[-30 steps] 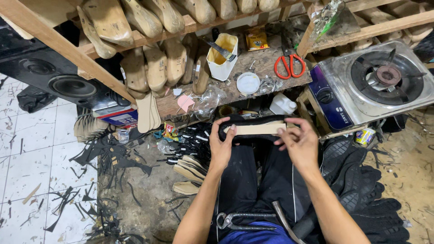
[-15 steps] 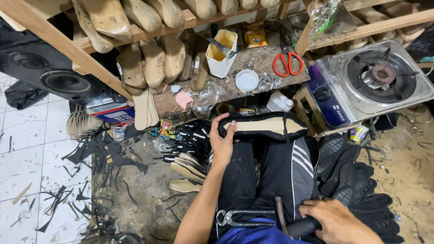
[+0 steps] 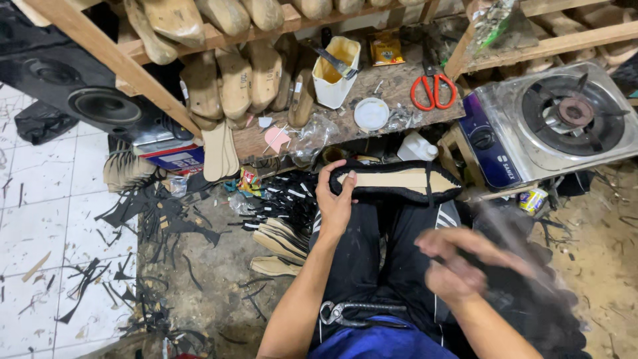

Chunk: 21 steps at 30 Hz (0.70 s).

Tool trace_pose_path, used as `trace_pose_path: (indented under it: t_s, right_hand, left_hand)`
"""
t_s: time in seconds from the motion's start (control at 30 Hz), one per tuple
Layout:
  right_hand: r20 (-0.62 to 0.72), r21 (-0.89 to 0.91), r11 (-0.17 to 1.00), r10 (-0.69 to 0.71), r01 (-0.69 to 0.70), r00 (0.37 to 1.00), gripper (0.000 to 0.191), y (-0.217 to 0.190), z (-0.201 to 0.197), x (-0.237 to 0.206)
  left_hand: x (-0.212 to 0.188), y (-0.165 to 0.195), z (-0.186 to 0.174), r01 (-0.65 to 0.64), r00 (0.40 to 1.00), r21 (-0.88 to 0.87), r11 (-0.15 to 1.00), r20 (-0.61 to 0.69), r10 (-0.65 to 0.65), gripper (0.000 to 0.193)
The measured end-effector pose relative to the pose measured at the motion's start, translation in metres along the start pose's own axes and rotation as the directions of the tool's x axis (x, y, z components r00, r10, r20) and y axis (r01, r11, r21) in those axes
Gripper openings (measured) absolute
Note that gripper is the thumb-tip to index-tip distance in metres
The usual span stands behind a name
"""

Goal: The person sits on the floor and works a black fabric shoe upper over a wooden shoe last, pulling and pressing the material to shape it. They hammer the shoe with a mallet, trim excess material with scissors, apply adhesive from a container with a brush, and press the sole edge before removing the last.

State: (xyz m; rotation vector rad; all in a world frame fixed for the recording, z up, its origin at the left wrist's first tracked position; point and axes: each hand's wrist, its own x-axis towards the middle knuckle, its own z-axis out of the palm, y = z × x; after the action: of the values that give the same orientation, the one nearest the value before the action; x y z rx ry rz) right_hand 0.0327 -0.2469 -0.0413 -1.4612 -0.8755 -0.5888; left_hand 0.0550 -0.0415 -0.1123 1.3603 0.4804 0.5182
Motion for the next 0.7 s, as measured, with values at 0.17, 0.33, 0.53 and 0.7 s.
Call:
trace_pose_path:
  t_s: [0.17, 0.33, 0.53, 0.7]
  right_hand:
    - [0.124, -0.548, 0.334, 0.939, -0.767, 0.320, 0.033, 0.012, 0.003, 0.006]
    - [-0.106, 0.223, 0.932, 0.316, -0.287, 0.943, 0.025, -0.007, 0.002, -0.003]
    - [0.082, -0.437, 0.421, 0.899, -0.795, 0.430, 0.027, 0.014, -0.008, 0.004]
    - [-0.079, 0.015, 0.869, 0.493, -0.494, 0.866, 0.041, 0.007, -0.011, -0.010]
  left_hand:
    - [-0.001, 0.004, 0.001, -0.019, 1.000, 0.029, 0.999, -0.007, 0.019, 0.028]
    - [0.001, 0.005, 0.001, 0.008, 1.000, 0.038, 0.999, -0.023, -0.007, 0.030]
    - [0.004, 0.002, -0.001, -0.024, 1.000, 0.046, 0.999, 0.002, 0.024, 0.030]
    - [0.006, 0.002, 0.000, 0.005, 1.000, 0.017, 1.000, 0.012, -0.005, 0.031]
